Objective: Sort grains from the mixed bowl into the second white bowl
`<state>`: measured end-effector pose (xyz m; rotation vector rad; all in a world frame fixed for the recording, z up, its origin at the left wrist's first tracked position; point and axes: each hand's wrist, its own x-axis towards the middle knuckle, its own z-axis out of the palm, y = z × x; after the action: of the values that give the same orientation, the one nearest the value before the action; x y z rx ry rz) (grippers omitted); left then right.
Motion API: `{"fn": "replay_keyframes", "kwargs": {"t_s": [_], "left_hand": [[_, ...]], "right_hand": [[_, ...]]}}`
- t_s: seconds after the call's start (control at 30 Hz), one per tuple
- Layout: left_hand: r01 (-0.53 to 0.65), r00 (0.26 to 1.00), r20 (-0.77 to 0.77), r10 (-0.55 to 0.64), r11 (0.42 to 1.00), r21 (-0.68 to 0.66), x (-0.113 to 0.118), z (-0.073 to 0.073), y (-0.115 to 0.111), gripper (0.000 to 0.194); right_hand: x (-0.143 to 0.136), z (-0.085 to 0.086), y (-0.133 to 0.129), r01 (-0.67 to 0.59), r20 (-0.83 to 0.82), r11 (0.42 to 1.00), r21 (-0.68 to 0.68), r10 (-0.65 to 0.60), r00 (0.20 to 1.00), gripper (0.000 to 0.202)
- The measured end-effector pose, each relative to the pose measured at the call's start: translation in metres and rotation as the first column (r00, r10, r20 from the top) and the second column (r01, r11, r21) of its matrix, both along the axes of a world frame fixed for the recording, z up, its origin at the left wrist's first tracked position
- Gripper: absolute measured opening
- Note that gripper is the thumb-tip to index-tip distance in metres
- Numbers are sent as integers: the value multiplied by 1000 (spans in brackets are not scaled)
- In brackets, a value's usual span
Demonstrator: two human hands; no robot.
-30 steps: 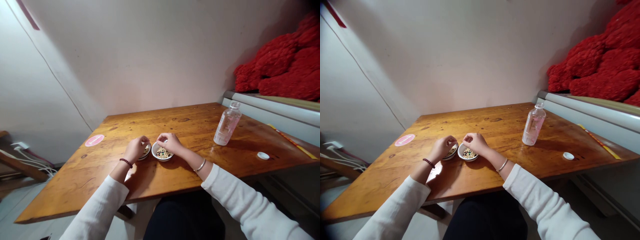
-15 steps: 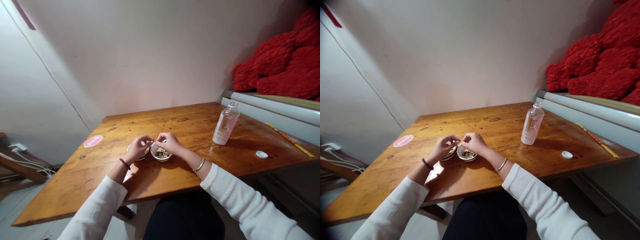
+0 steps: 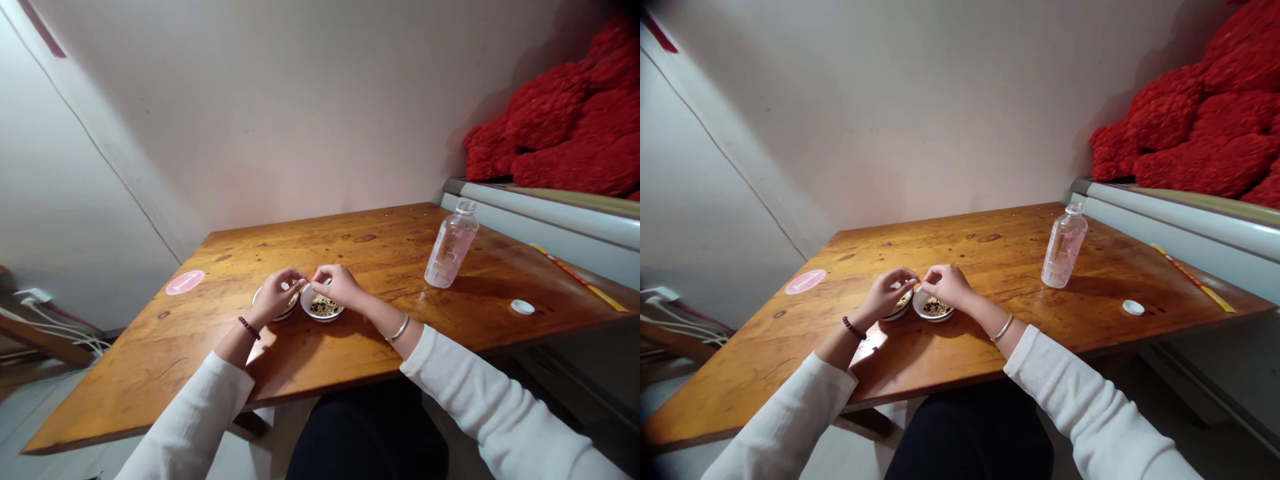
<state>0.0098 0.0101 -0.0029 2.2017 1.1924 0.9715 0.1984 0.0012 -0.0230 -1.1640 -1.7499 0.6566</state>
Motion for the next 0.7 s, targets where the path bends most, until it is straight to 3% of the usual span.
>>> {"fn": "replay_keyframes", "kwargs": {"t_s": [0.23,0.33,0.47,0.7], "left_hand": [[117,978,190,-81,976,-185,2,-7,4,44],[131,959,280,-49,950,-284,3,-6,2,50],[86,955,295,21,936,-343,5,0,-3,54],[92,963,270,4,935,-343,6,3,-5,54]], "right_hand": [[1,-2,3,-22,-71,1000,13,23,997,14],[1,-1,3,-7,-60,1000,9,7,998,13],[0,-1,2,10,-49,1000,10,-10,999,12],[-1,0,2,12,-57,1000,6,-12,998,12]]}}
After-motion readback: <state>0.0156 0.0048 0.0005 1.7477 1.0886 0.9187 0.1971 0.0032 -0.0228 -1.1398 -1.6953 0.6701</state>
